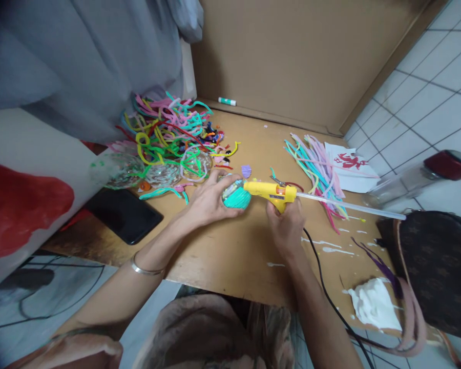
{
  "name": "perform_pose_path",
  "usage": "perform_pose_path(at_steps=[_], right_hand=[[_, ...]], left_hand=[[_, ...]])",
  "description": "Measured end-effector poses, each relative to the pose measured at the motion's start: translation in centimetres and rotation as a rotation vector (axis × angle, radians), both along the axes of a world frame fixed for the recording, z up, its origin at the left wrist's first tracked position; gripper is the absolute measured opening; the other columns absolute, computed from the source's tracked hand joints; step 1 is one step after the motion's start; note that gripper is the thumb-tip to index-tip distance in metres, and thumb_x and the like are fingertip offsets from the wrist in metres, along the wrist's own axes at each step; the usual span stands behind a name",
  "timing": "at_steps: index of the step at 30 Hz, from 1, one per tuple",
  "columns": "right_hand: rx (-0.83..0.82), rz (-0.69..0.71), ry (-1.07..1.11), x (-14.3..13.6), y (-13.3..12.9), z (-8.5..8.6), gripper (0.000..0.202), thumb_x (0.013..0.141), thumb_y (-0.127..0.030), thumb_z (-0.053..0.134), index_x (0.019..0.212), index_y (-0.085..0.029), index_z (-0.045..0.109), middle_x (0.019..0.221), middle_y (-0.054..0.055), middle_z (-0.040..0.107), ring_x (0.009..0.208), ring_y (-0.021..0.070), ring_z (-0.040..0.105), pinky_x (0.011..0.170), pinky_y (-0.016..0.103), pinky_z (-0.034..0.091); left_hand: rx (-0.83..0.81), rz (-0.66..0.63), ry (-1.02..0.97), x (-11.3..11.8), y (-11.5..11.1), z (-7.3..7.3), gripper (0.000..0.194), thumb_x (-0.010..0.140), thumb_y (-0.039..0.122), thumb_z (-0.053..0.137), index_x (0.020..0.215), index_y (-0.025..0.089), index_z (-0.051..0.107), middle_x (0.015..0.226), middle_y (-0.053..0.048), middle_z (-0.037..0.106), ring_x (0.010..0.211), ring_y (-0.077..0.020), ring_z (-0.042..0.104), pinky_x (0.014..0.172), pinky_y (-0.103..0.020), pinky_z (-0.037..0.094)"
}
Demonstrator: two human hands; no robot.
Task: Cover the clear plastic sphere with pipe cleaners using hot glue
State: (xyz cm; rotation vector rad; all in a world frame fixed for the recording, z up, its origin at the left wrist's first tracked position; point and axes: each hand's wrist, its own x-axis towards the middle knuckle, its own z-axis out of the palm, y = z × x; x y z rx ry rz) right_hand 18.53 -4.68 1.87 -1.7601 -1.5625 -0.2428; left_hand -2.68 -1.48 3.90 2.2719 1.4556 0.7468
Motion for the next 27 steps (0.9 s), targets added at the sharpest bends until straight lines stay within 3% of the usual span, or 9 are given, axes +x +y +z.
perform_pose_path(at_steps=[9,20,27], right_hand=[[-0.044,0.007,0.028,0.22,0.05,-0.09,0.031,0.078,-0.039,0.055,0.094,-0.014,0.064,0.078,0.012,0.065,0.074,0.0290,0.063,0.069,0.041,0.051],[0.026,0.013,0.025,0.07,0.22,-0.19,0.033,0.077,-0.040,0.054,0.096,-0.015,0.063,0.082,0.013,0.066,0.078,0.0292,0.064,0.070,0.041,0.052],[0.012,-0.043,0.089,-0.03,0.48,-0.01,0.031,0.069,-0.043,0.055,0.085,-0.017,0.064,0.068,0.008,0.063,0.063,0.0253,0.060,0.064,0.040,0.051]], left_hand=[[0.004,-0.011,-0.007,-0.06,0.00,-0.11,0.084,0.063,0.046,0.079,0.140,0.034,0.047,0.132,-0.009,0.043,0.112,-0.0321,0.057,0.090,-0.045,0.052],[-0.006,-0.014,0.004,-0.02,-0.09,0.14,0.084,0.064,0.045,0.079,0.141,0.034,0.047,0.133,-0.010,0.043,0.110,-0.0323,0.057,0.089,-0.045,0.052],[0.027,-0.014,-0.008,-0.12,0.02,-0.29,0.083,0.064,0.047,0.078,0.139,0.033,0.048,0.131,-0.009,0.044,0.108,-0.0308,0.058,0.090,-0.044,0.052]])
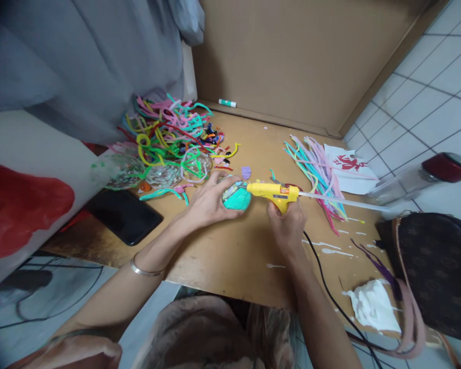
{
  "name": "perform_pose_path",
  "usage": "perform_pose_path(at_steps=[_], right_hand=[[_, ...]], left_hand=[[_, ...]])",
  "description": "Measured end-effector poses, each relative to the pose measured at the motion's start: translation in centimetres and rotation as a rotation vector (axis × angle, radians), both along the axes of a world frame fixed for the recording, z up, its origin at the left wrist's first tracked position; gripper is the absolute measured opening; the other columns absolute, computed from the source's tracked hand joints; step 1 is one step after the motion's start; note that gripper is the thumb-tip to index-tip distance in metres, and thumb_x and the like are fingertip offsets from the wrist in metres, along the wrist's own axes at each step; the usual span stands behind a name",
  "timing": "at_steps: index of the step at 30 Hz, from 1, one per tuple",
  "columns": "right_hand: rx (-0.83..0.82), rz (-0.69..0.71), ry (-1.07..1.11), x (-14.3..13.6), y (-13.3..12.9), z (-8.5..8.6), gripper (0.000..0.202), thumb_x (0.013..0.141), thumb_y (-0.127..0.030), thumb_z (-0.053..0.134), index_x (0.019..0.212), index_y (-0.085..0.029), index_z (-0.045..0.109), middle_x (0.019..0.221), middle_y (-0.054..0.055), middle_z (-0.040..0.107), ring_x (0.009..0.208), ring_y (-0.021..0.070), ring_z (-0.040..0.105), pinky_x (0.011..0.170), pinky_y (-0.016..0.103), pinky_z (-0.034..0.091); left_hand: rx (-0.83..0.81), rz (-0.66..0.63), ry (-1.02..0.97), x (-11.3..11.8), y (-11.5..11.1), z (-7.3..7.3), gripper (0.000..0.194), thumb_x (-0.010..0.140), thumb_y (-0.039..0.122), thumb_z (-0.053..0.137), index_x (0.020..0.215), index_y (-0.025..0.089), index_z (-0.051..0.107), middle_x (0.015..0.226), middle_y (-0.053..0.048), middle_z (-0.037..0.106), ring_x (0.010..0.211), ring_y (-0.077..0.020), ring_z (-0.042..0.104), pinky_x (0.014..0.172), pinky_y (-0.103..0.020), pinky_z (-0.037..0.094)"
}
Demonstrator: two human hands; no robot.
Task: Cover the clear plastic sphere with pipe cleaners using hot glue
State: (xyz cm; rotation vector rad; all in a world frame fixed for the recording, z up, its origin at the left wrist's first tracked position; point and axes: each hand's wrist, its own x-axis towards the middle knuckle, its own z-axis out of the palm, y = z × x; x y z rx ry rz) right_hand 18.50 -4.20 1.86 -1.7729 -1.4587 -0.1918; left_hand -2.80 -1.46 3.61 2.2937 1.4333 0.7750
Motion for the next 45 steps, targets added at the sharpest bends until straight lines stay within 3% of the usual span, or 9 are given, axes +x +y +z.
perform_pose_path(at_steps=[7,12,19,26,29,32,35,39,45], right_hand=[[-0.068,-0.099,0.143,1.8,0.8,0.1,0.045,0.065,-0.055,0.061,0.083,-0.013,0.066,0.076,0.014,0.068,0.071,0.0283,0.063,0.068,0.042,0.051],[-0.282,-0.141,0.175,4.8,1.5,0.2,0.052,0.069,-0.055,0.058,0.092,-0.010,0.069,0.088,0.018,0.072,0.082,0.0320,0.066,0.071,0.040,0.050],[-0.619,-0.317,-0.047,5.7,1.5,0.1,0.050,0.078,-0.046,0.058,0.106,-0.006,0.069,0.101,0.022,0.072,0.095,0.0356,0.069,0.073,0.037,0.048],[-0.579,-0.366,-0.326,5.0,0.4,0.3,0.053,0.083,-0.046,0.059,0.106,0.001,0.066,0.103,0.029,0.067,0.100,0.0407,0.064,0.084,0.049,0.046],[-0.289,-0.148,-0.367,3.8,0.1,0.6,0.032,0.086,-0.035,0.056,0.097,-0.007,0.067,0.099,0.023,0.066,0.097,0.0358,0.062,0.083,0.048,0.045],[0.052,0.314,-0.199,1.2,0.2,1.1,0.019,0.094,-0.025,0.047,0.090,-0.019,0.065,0.088,0.010,0.067,0.088,0.0236,0.062,0.079,0.037,0.048],[0.174,0.537,-0.160,-2.1,0.3,1.8,0.019,0.097,-0.023,0.046,0.091,-0.021,0.064,0.085,0.006,0.064,0.082,0.0199,0.060,0.077,0.033,0.048],[0.156,0.567,-0.242,-4.2,0.4,2.2,0.020,0.099,-0.022,0.045,0.091,-0.020,0.063,0.082,0.006,0.061,0.080,0.0199,0.057,0.074,0.033,0.046],[0.167,0.532,-0.265,-4.0,0.4,2.1,0.018,0.098,-0.022,0.047,0.090,-0.019,0.063,0.081,0.006,0.062,0.080,0.0210,0.056,0.072,0.033,0.044]], left_hand=[[0.005,-0.001,0.000,0.0,0.0,0.0,0.082,0.064,0.047,0.078,0.139,0.031,0.049,0.133,-0.010,0.043,0.111,-0.0321,0.058,0.093,-0.046,0.051],[-0.023,0.009,0.011,0.1,0.0,0.2,0.079,0.064,0.046,0.077,0.138,0.029,0.051,0.134,-0.011,0.044,0.114,-0.0335,0.057,0.094,-0.047,0.051],[-0.065,0.006,0.033,0.3,-0.4,1.1,0.077,0.066,0.044,0.076,0.137,0.027,0.052,0.136,-0.013,0.042,0.117,-0.0357,0.056,0.095,-0.050,0.050],[-0.040,0.004,0.031,0.4,-0.3,0.6,0.077,0.066,0.045,0.076,0.137,0.029,0.052,0.132,-0.011,0.043,0.114,-0.0341,0.057,0.092,-0.048,0.052],[-0.004,-0.001,0.031,0.4,-0.2,0.1,0.078,0.065,0.046,0.077,0.137,0.030,0.051,0.132,-0.011,0.043,0.114,-0.0335,0.057,0.093,-0.047,0.051],[-0.002,-0.002,0.040,0.5,-0.3,-0.1,0.079,0.064,0.045,0.078,0.137,0.032,0.051,0.135,-0.011,0.042,0.113,-0.0340,0.057,0.092,-0.048,0.052],[-0.003,-0.012,0.032,0.7,-0.4,0.1,0.078,0.064,0.042,0.078,0.137,0.032,0.052,0.134,-0.010,0.043,0.113,-0.0337,0.057,0.092,-0.047,0.052],[-0.002,-0.002,0.039,0.9,-0.7,0.7,0.076,0.063,0.039,0.077,0.135,0.032,0.053,0.133,-0.010,0.044,0.112,-0.0334,0.058,0.091,-0.047,0.052],[-0.008,0.002,0.070,1.0,-1.2,1.1,0.072,0.066,0.038,0.074,0.135,0.033,0.053,0.135,-0.011,0.044,0.114,-0.0340,0.057,0.092,-0.047,0.052]])
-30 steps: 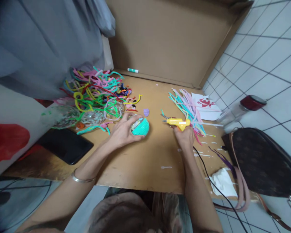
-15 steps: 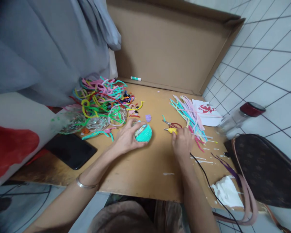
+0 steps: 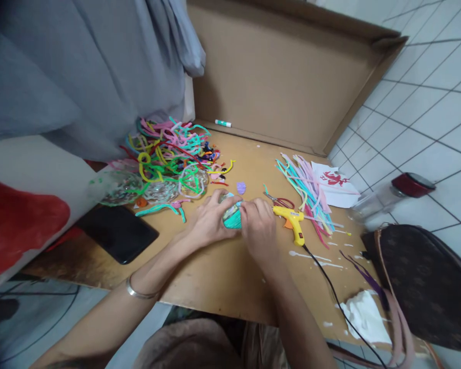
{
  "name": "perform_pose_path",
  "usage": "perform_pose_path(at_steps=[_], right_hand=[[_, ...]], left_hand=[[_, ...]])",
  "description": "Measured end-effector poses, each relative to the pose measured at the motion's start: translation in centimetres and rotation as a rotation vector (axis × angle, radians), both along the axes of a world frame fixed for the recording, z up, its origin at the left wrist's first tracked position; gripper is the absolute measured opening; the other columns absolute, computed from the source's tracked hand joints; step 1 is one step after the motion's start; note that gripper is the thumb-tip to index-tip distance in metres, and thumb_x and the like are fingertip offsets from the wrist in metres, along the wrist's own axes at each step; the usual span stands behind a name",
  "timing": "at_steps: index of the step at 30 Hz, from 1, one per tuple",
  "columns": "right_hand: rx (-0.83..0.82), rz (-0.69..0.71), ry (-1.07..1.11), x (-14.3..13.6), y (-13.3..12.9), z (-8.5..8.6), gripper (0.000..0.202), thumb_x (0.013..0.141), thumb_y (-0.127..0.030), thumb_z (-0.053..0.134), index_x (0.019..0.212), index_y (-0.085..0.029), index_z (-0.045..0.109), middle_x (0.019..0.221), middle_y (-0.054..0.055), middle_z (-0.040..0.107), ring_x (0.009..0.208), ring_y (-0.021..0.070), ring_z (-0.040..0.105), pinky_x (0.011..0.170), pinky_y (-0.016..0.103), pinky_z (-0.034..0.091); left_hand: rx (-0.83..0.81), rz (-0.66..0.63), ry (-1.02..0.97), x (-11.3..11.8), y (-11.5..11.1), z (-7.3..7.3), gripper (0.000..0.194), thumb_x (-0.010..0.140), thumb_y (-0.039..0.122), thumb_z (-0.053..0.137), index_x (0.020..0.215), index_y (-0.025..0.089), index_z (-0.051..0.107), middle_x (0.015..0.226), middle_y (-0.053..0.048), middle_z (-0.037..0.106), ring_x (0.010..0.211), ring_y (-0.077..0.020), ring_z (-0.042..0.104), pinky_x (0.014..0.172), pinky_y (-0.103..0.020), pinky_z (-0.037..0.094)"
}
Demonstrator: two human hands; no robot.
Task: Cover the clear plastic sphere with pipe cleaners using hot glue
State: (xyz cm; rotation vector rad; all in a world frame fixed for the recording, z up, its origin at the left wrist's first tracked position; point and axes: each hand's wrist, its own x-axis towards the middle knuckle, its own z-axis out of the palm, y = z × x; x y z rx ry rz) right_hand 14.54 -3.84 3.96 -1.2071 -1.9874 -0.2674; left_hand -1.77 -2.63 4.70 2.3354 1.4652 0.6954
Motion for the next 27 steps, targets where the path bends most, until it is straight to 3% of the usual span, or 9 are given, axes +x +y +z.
perform_pose_path(at_steps=[18,27], right_hand=[[-0.017,0.062,0.034,-0.15,0.12,-0.24,0.019,0.095,-0.017,0.045,0.085,-0.021,0.061,0.080,0.005,0.061,0.079,0.0197,0.055,0.074,0.032,0.045],[0.007,0.082,-0.071,0.31,-0.15,-0.62,0.020,0.096,-0.017,0.044,0.087,-0.020,0.061,0.082,0.006,0.060,0.078,0.0199,0.052,0.071,0.032,0.042]], left_hand=[[-0.009,-0.013,0.036,0.10,-0.20,0.26,0.071,0.069,0.036,0.074,0.136,0.034,0.051,0.134,-0.011,0.043,0.115,-0.0343,0.055,0.093,-0.047,0.052],[-0.020,-0.014,0.053,0.19,-0.31,0.22,0.073,0.068,0.037,0.074,0.137,0.036,0.050,0.137,-0.011,0.041,0.115,-0.0359,0.054,0.090,-0.049,0.052]])
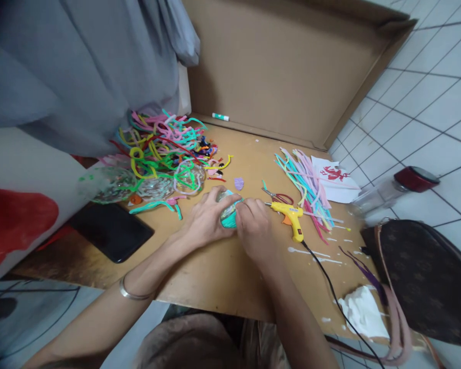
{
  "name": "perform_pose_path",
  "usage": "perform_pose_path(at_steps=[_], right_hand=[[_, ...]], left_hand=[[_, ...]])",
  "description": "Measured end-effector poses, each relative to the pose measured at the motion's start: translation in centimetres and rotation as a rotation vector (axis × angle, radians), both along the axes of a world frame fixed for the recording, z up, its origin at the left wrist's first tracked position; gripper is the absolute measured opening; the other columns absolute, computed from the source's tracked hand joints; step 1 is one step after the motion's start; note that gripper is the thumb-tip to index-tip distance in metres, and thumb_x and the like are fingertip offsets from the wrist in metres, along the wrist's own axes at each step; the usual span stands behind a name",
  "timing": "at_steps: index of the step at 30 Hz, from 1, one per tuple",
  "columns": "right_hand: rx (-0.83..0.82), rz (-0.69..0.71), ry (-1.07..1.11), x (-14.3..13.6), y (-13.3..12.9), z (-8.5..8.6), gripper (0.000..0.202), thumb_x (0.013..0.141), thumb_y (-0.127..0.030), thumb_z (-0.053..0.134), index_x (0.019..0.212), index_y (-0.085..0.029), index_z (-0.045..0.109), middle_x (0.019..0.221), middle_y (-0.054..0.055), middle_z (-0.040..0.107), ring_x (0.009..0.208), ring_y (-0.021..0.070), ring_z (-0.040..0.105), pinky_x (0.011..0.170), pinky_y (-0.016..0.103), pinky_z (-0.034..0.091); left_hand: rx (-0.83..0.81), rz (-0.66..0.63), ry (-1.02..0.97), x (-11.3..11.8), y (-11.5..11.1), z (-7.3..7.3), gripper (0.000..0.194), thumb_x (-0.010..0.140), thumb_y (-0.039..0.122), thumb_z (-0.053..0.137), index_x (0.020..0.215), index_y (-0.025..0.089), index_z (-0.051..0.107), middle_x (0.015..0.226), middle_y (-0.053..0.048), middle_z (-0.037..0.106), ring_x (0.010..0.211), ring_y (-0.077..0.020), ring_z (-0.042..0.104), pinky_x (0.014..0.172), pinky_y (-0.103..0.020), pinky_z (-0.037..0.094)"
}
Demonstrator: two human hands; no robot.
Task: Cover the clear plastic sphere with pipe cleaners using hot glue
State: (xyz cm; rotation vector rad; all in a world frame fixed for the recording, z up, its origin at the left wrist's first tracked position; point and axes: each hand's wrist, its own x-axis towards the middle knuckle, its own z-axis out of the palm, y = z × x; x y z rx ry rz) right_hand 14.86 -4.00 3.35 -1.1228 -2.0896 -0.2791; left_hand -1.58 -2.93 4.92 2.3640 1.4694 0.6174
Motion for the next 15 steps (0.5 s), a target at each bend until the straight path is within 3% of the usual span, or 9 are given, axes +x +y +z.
perform_pose_path(at_steps=[15], right_hand=[[0.058,-0.104,-0.113,-0.6,-1.9,-0.6,0.027,0.093,-0.011,0.040,0.102,-0.015,0.066,0.091,0.013,0.065,0.085,0.0233,0.057,0.075,0.038,0.049]], left_hand=[[0.016,-0.014,0.071,0.1,-0.3,0.1,0.069,0.071,0.035,0.071,0.137,0.035,0.050,0.140,-0.010,0.040,0.119,-0.0350,0.051,0.091,-0.047,0.052]])
